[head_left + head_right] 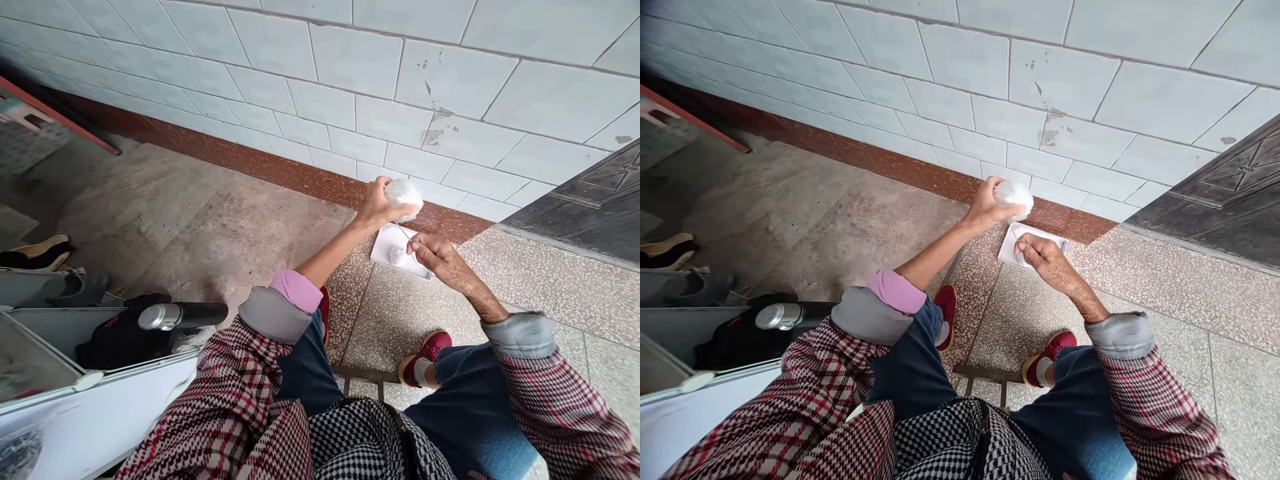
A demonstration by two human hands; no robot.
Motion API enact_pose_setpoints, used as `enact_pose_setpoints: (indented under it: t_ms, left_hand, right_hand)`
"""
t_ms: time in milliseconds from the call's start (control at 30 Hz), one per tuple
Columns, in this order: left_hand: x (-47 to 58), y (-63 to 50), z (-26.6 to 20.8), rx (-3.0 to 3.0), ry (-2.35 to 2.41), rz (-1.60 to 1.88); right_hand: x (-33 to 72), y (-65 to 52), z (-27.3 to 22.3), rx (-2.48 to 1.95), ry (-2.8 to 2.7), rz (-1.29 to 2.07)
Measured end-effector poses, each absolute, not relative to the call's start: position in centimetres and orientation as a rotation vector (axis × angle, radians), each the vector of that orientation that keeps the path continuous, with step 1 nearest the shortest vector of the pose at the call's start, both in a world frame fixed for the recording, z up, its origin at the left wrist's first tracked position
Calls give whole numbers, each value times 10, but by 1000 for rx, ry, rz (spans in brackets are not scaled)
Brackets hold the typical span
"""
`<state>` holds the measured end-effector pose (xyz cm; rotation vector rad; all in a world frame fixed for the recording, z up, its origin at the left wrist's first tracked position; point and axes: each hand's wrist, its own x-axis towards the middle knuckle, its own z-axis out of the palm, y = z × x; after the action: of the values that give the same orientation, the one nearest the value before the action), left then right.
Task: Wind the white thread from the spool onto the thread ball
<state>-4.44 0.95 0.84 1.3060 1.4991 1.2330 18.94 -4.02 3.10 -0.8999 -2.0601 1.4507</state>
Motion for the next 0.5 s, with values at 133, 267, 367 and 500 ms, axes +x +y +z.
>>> enact_pose_setpoints:
  t_ms: [133, 267, 367, 500]
  left_hand:
    - [-37, 1, 9, 1539, 1485, 923]
    - [-25, -14, 17, 1374, 991, 558]
    - [-11, -23, 16, 1199, 774, 546]
    - [7, -26, 10, 1079, 669, 691]
  right_hand:
    - [215, -30, 42, -985, -1978, 1220]
    - [234, -13, 41, -1071, -1969, 901]
    - [238, -7, 34, -1121, -1934, 917]
    - [239, -6, 23, -1187, -1788, 1137]
